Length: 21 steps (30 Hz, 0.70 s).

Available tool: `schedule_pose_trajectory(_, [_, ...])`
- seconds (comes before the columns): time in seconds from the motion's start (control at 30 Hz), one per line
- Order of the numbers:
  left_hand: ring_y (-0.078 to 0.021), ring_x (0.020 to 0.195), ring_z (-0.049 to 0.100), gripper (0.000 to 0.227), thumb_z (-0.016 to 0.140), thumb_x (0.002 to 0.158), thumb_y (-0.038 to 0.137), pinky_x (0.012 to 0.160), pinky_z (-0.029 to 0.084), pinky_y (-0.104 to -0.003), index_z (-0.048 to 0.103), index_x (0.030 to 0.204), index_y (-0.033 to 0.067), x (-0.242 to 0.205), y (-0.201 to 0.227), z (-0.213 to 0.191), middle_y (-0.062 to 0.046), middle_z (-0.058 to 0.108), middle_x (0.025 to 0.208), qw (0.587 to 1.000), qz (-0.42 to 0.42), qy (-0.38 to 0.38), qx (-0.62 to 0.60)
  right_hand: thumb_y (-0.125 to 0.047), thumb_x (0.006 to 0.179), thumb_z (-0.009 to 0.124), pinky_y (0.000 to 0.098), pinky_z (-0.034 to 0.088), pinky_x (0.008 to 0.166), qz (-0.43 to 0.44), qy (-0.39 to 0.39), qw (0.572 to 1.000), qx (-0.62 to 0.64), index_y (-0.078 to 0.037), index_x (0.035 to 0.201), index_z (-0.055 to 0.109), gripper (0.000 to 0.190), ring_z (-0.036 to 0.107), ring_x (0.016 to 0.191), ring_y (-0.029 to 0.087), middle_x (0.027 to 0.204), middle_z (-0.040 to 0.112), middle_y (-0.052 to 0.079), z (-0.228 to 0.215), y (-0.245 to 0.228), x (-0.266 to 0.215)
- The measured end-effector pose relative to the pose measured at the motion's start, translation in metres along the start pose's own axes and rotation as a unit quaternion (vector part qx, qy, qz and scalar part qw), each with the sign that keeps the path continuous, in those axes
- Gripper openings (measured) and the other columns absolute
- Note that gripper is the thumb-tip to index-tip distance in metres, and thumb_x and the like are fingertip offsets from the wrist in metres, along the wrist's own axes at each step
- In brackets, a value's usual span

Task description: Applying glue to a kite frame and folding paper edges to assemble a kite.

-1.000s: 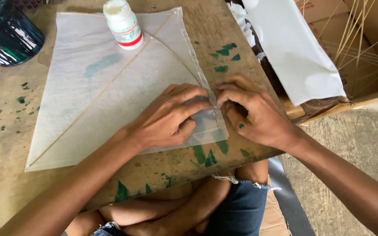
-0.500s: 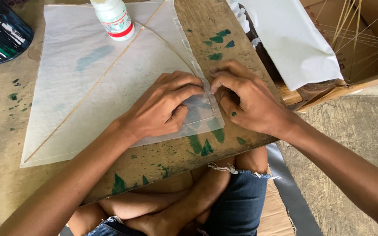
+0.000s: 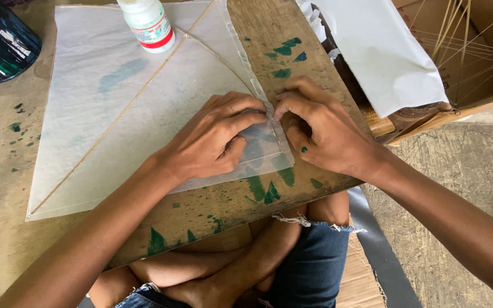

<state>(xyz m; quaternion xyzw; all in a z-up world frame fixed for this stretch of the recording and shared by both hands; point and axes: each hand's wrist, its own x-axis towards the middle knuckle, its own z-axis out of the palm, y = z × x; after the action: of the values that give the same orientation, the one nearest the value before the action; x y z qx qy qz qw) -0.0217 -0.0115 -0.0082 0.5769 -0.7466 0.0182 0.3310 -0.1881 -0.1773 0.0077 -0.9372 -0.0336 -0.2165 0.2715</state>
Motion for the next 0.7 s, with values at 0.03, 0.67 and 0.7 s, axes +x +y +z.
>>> schedule_pose_trajectory(0.03, [-0.0401, 0.121, 0.058, 0.047, 0.044, 0.075, -0.007, 0.096, 0.047, -0.055, 0.068, 0.115, -0.0021, 0.000, 0.000, 0.001, -0.016, 0.062, 0.121, 1.000, -0.001, 0.001, 0.000, 0.011, 0.087, 0.057, 0.0585, 0.055, 0.089, -0.001, -0.001, 1.000, 0.000, 0.000, 0.098, 0.063, 0.017, 0.066, 0.107, 0.046, 0.116, 0.056, 0.021, -0.001, -0.002, 0.000])
schedule_pose_trajectory(0.67, [-0.0389, 0.123, 0.058, 0.049, 0.042, 0.074, -0.008, 0.098, 0.046, -0.053, 0.069, 0.115, -0.0045, 0.000, 0.002, -0.002, -0.016, 0.064, 0.122, 1.000, -0.009, -0.012, -0.007, 0.014, 0.081, 0.056, 0.0541, 0.059, 0.093, -0.051, 0.024, 0.993, -0.100, 0.005, 0.093, 0.068, 0.019, 0.070, 0.111, 0.042, 0.129, 0.053, 0.021, 0.012, -0.009, -0.003])
schedule_pose_trajectory(0.7, [-0.0391, 0.123, 0.058, 0.049, 0.042, 0.074, -0.008, 0.098, 0.047, -0.053, 0.069, 0.115, -0.0048, 0.000, 0.002, -0.002, -0.017, 0.064, 0.123, 1.000, -0.009, -0.013, -0.008, 0.014, 0.082, 0.055, 0.0560, 0.059, 0.093, -0.054, 0.027, 0.993, -0.098, 0.005, 0.095, 0.067, 0.019, 0.069, 0.112, 0.043, 0.130, 0.052, 0.021, 0.013, -0.007, -0.003])
